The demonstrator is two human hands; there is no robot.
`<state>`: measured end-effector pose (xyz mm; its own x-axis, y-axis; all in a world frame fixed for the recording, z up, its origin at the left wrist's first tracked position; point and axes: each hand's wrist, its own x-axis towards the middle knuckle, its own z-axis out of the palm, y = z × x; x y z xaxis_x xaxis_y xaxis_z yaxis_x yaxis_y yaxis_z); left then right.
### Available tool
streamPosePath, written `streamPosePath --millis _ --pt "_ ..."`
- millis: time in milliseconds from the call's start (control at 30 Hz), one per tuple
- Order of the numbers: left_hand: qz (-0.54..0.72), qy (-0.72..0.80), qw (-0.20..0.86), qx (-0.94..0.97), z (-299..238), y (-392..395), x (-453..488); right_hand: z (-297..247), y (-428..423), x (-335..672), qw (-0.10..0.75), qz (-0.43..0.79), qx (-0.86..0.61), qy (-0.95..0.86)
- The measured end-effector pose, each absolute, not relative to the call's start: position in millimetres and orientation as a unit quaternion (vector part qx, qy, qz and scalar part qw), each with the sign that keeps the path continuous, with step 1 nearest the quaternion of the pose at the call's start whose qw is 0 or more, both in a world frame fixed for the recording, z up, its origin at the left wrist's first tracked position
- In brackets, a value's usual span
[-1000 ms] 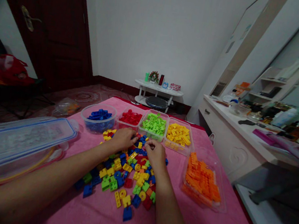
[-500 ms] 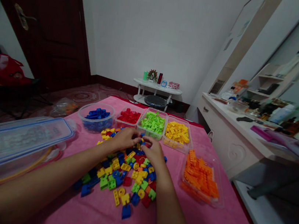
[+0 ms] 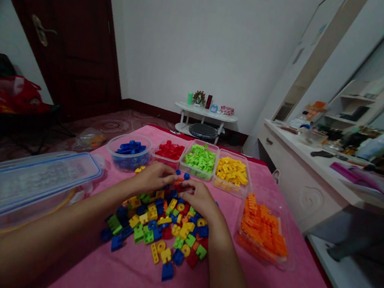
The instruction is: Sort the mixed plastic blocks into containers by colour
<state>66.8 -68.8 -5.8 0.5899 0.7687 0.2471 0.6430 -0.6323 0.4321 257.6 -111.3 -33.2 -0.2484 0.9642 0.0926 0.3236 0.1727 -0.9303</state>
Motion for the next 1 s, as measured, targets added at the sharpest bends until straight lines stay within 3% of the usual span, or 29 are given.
streamPosePath --millis 167,333,400,567,667,800,900,1000 --pt "0.256 0.458 0.082 0.847 -21 -67 27 -15 -117 267 0.387 0.433 -0.511 -0.634" --pt "0.226 0.470 0.126 0.844 -46 -77 24 -27 -108 293 0.367 0.266 -0.592 -0.666" --pt "0.257 0.462 0.184 0.829 -46 -84 31 -35 -105 297 0.329 0.214 -0.626 -0.674" --pt "0.341 0.372 0.418 0.755 -30 -93 50 -42 -108 279 0.269 0.242 -0.583 -0.728" --pt "0.386 0.291 0.528 0.698 -22 -86 54 -30 -113 259 0.243 0.195 -0.589 -0.746" --pt "0.474 0.332 0.461 0.673 -21 -67 37 -9 -134 215 0.265 0.084 -0.585 -0.762" --pt "0.514 0.378 0.404 0.656 -29 -54 13 -4 -161 170 0.263 0.095 -0.446 -0.850" --pt "0.500 0.408 0.385 0.660 -39 -49 -5 -13 -185 133 0.201 0.118 -0.328 -0.915"
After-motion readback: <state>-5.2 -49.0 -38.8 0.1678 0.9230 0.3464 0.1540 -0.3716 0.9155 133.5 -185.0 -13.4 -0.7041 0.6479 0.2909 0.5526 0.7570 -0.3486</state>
